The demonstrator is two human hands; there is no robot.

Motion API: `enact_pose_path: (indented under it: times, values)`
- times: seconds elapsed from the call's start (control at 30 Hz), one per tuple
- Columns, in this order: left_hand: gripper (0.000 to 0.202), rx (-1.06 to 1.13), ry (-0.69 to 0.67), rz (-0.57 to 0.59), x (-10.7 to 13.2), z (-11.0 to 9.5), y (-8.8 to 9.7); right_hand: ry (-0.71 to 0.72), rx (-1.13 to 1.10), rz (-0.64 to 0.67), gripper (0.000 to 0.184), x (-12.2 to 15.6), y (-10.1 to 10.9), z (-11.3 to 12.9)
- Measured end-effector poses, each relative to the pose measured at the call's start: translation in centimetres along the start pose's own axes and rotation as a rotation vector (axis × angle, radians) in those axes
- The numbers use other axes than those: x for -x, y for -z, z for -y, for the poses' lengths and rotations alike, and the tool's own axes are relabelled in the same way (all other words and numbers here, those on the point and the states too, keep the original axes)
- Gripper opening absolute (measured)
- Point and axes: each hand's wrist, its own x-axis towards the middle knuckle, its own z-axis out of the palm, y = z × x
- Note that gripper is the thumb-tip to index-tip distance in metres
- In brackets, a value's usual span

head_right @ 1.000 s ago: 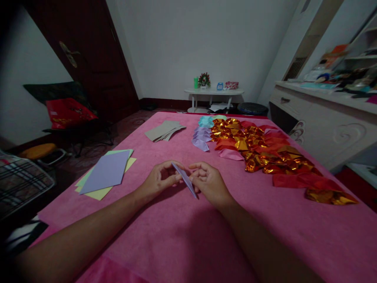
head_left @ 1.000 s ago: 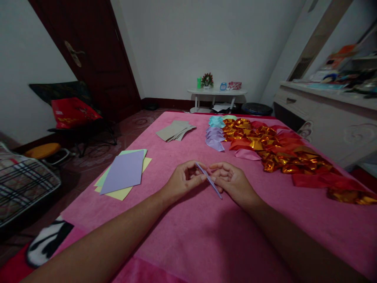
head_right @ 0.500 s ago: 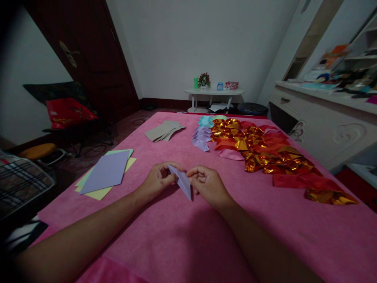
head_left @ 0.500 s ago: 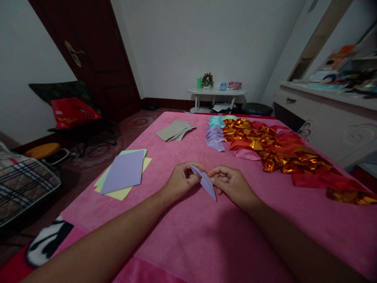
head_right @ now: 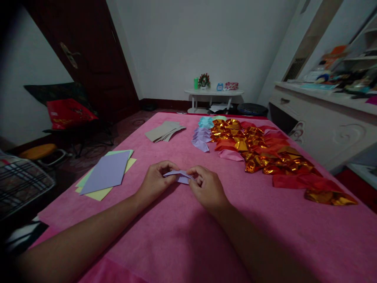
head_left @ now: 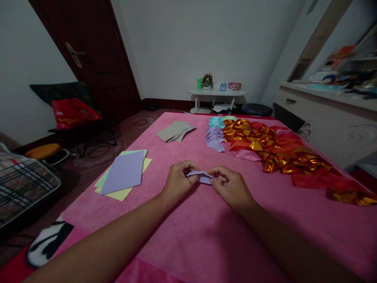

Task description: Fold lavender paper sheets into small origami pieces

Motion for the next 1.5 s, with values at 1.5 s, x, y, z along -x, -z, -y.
enact_pose_path:
  times: [1.5]
  values:
    - [0.056, -0.794, -0.083, 0.144, 1.1, -1.4, -0.8, 0.145, 0.434, -0.018, 0.048, 0.2, 0.5, 0.1]
